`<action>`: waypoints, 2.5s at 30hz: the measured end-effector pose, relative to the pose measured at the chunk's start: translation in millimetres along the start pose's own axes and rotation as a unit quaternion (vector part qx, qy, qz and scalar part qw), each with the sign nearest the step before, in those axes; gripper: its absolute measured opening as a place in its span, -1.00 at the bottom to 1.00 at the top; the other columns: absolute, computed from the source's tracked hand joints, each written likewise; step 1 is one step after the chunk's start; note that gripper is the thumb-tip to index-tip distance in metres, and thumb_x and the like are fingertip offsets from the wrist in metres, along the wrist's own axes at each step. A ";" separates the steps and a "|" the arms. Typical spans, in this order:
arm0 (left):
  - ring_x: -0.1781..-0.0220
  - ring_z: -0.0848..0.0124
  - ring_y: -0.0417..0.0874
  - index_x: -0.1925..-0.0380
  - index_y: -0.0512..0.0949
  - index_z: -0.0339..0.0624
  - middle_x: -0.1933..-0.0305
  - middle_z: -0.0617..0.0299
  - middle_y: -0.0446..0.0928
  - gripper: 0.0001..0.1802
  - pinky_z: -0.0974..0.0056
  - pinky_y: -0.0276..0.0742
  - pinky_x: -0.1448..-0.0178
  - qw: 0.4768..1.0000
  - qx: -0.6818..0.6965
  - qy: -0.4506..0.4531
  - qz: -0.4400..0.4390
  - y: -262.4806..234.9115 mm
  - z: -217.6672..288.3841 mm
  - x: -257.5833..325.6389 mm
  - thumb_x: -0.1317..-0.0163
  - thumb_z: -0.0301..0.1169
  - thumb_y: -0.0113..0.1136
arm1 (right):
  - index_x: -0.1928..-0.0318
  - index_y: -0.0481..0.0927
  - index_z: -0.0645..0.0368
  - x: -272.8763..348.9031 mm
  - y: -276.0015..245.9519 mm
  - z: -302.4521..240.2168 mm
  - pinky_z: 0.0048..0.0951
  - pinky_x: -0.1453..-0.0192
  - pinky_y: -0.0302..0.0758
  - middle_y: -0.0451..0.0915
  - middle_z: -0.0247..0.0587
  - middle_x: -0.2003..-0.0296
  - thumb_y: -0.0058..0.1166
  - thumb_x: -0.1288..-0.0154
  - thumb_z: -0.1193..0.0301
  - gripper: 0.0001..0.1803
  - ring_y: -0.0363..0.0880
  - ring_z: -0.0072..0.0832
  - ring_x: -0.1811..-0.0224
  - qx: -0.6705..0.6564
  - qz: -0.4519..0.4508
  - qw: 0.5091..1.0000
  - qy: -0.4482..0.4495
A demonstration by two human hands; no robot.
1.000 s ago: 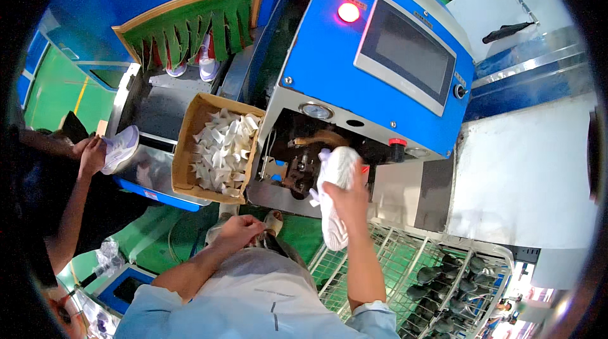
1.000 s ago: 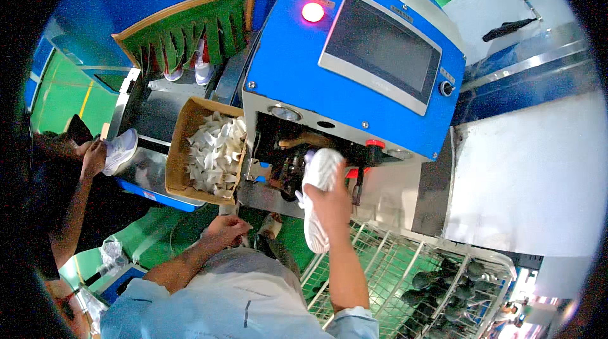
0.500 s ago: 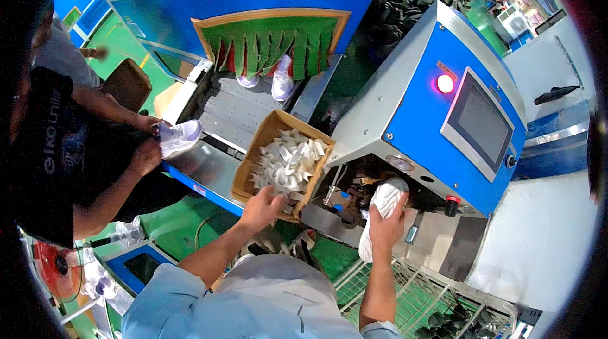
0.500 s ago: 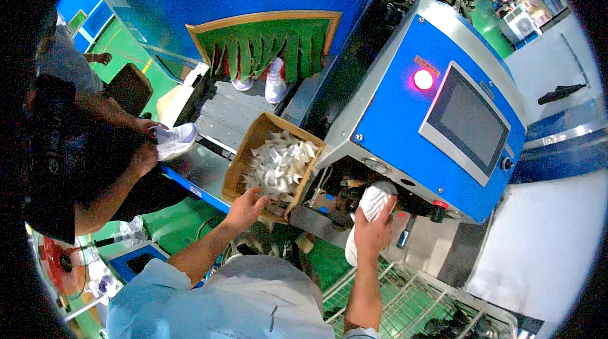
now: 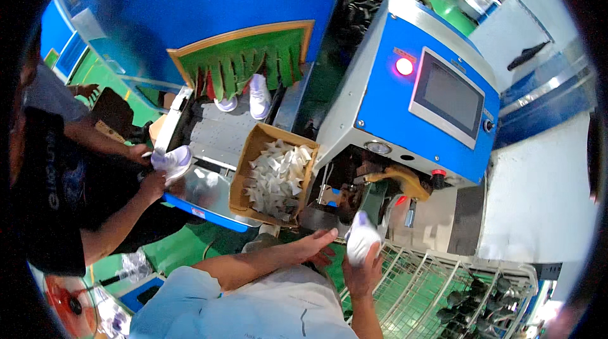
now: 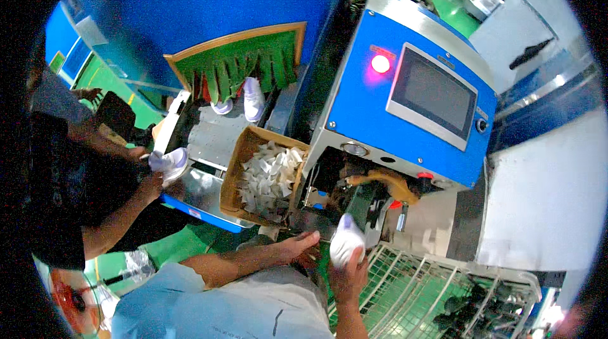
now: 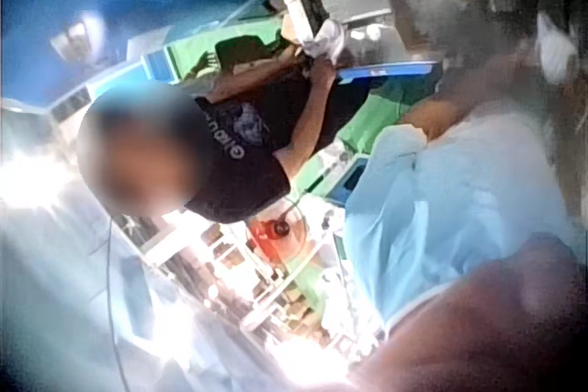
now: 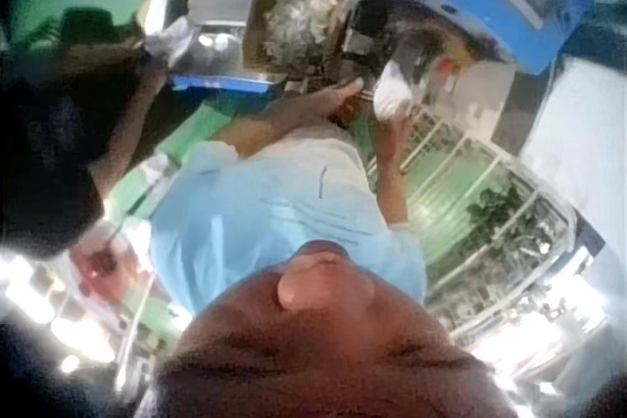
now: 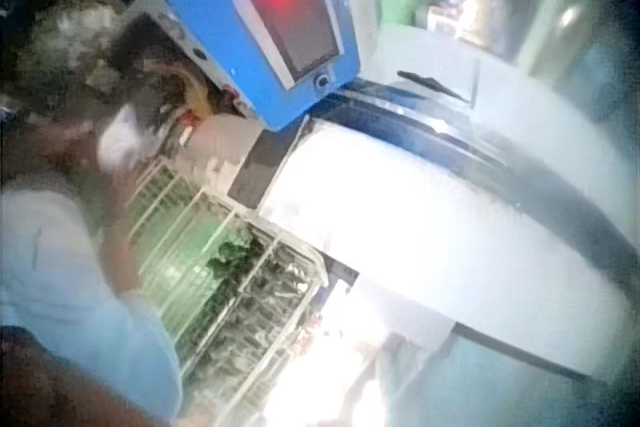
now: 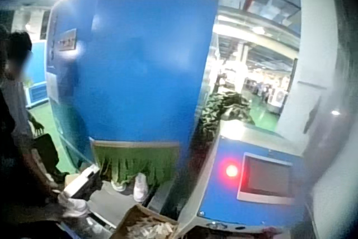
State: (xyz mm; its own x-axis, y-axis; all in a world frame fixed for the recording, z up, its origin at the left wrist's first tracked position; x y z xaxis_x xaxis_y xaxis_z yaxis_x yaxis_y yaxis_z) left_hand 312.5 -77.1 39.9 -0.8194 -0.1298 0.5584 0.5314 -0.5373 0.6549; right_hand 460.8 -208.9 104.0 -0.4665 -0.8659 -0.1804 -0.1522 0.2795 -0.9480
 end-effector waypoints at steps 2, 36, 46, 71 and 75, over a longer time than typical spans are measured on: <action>-0.17 0.04 0.53 -0.40 0.11 -0.26 -0.25 -0.13 0.41 0.04 -0.05 0.48 -0.23 0.975 0.165 -0.098 -0.112 1.3 -7.3 -5.6 -0.26 0.43 -0.17 | -0.51 0.04 0.07 19.4 -37.4 -5.7 -0.03 -0.03 0.56 0.46 0.36 -0.09 0.41 0.02 0.09 0.14 0.57 0.24 0.03 -0.021 -0.117 0.991 -0.052; 0.34 0.34 0.54 -0.04 0.52 -0.17 0.21 0.13 0.58 -0.61 0.24 0.50 0.31 0.828 -0.542 -0.135 -0.041 125.9 13.2 -59.6 -0.23 -0.28 0.19 | -0.03 0.50 0.26 616.2 -374.5 104.1 -0.54 0.64 0.36 0.58 0.10 0.28 -0.15 -0.47 0.03 -0.49 0.50 -0.48 0.61 -0.496 0.820 0.257 0.125; 0.34 0.41 0.48 0.08 0.56 -0.25 0.27 0.20 0.55 -0.72 0.24 0.43 0.33 0.724 -0.685 -0.028 -0.075 175.8 -26.2 -82.4 -0.26 -0.37 0.11 | -0.29 0.33 0.22 576.3 -355.6 112.8 -0.49 0.59 0.33 0.58 -0.10 0.41 -0.07 -0.45 -0.05 -0.34 0.43 -0.50 0.61 -0.031 0.868 0.195 0.457; 0.06 0.03 0.66 0.07 0.64 -0.10 0.09 -0.05 0.64 -0.62 0.06 0.58 -0.04 0.702 -0.639 0.196 0.245 106.5 -25.9 74.0 -0.08 -0.33 0.14 | -0.29 0.43 0.30 366.0 -365.4 207.5 -0.36 -0.21 0.41 0.56 -0.01 -0.15 -0.05 -0.42 0.21 -0.45 0.55 -0.26 -0.15 0.130 0.192 0.846 0.480; 0.09 0.01 0.64 0.16 0.65 -0.12 0.16 -0.01 0.65 -0.71 0.06 0.55 -0.04 0.714 -0.547 0.151 0.411 13.2 -54.1 172.3 -0.12 -0.30 0.20 | -0.27 0.46 0.27 244.7 -305.1 187.8 -0.33 -0.15 0.47 0.59 -0.04 -0.11 -0.07 -0.46 0.23 -0.50 0.57 -0.26 -0.11 0.068 0.148 0.941 0.298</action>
State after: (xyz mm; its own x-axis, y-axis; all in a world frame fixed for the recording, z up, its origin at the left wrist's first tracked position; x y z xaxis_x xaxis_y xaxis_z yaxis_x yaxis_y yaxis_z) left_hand 166.7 -151.7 117.2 -0.4245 -0.8606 0.2814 0.5088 -0.4838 -0.7121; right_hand 556.7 -583.9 299.9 -0.8827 -0.3612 -0.3007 0.1550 0.3804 -0.9118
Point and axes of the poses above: each hand's wrist, its own x-axis away from the middle knuckle, its own y-axis out of the palm, z = x × y, the point moved 1 cm from there along -x, towards the middle knuckle
